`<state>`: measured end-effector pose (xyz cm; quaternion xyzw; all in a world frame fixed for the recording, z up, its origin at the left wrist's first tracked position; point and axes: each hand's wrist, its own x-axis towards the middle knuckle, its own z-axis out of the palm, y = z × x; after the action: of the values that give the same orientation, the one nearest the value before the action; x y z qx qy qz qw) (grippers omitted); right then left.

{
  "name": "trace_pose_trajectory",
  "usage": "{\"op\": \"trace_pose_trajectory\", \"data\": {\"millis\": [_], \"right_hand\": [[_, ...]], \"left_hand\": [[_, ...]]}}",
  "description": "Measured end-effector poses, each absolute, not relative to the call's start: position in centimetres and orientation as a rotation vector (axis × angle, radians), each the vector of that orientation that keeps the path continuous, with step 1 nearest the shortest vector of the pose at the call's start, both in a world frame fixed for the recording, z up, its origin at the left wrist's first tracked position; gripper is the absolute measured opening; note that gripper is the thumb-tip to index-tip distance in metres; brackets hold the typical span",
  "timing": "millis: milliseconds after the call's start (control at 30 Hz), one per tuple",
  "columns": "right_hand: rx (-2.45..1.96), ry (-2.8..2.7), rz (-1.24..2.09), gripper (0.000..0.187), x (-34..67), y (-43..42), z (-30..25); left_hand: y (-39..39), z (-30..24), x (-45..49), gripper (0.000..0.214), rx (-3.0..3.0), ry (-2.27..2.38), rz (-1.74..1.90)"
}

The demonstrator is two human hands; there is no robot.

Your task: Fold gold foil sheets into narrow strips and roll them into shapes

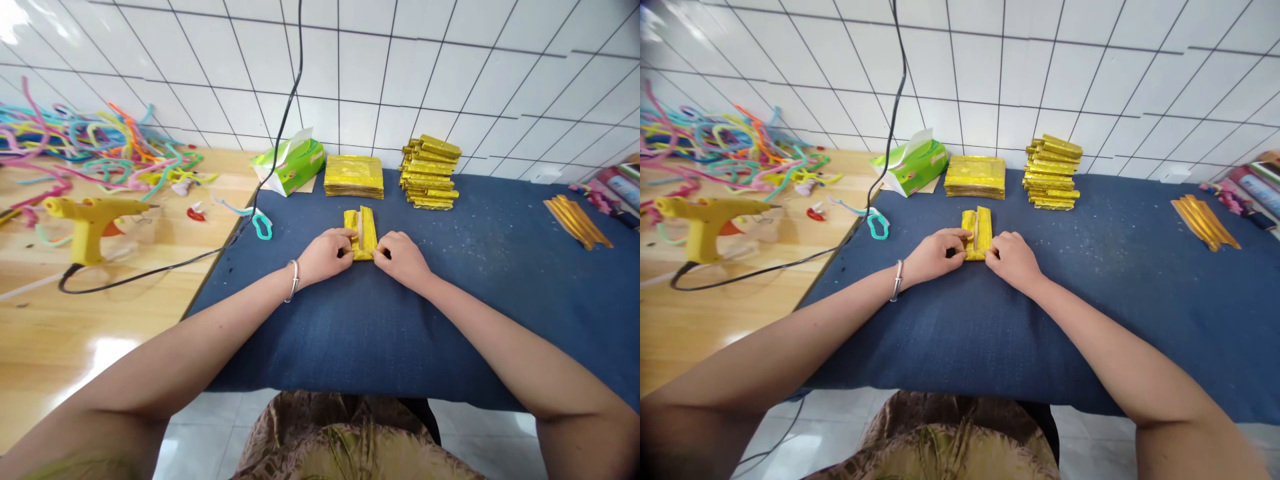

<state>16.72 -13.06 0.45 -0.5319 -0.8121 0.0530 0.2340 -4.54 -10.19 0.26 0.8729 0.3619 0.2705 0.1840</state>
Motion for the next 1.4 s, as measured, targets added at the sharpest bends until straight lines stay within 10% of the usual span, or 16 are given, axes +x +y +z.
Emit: {"op": "trace_pose_trajectory", "data": {"millis": [1400], "right_hand": [[-1.459, -2.135, 0.308, 0.024, 17.5, -12.9, 0.6]], "left_hand": [[-13.4, 2.8, -4.2, 0.030, 3.230, 0.743, 0.273]]}}
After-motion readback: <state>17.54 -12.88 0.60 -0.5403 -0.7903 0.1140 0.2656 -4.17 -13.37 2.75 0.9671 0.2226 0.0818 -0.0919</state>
